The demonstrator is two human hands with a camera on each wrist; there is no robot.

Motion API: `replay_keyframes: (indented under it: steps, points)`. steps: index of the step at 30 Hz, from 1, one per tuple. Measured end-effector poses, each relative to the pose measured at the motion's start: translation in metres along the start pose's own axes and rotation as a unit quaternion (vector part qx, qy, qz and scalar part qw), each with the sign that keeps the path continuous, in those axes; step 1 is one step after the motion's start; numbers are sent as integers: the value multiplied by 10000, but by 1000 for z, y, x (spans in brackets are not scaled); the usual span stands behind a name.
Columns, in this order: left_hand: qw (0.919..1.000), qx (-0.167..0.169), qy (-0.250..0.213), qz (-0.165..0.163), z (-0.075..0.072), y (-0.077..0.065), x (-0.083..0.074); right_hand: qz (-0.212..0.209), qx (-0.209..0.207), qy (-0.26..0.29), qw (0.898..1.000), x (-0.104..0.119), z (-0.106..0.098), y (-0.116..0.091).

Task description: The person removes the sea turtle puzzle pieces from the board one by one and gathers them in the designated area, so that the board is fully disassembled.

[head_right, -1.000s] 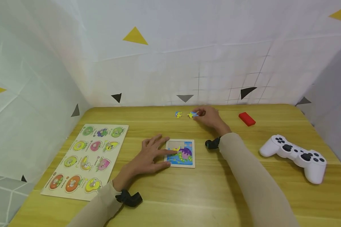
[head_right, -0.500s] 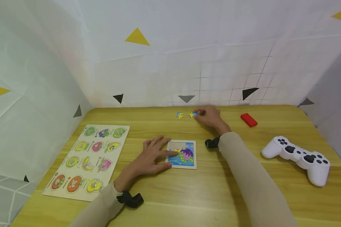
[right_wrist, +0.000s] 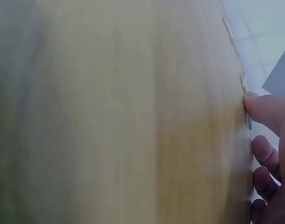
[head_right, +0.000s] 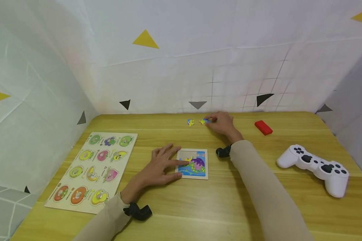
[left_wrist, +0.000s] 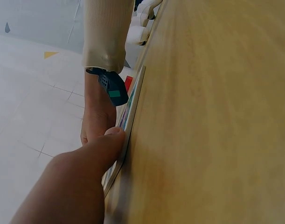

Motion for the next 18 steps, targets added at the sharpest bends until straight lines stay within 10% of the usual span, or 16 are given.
replay_keyframes:
  steps: [18]
  points:
    - [10000,9,18,27,0,0,1,-221,190,541,9981,-9,-1,-1]
Point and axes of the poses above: each hand's wrist, its own y-axis towards the middle knuckle, its own z-axis out of the palm, x = y × z, the point moved 1 cm from there along y, towards the middle knuckle, and after that the axes turned 13 degrees about z, right-handed, at the moved point
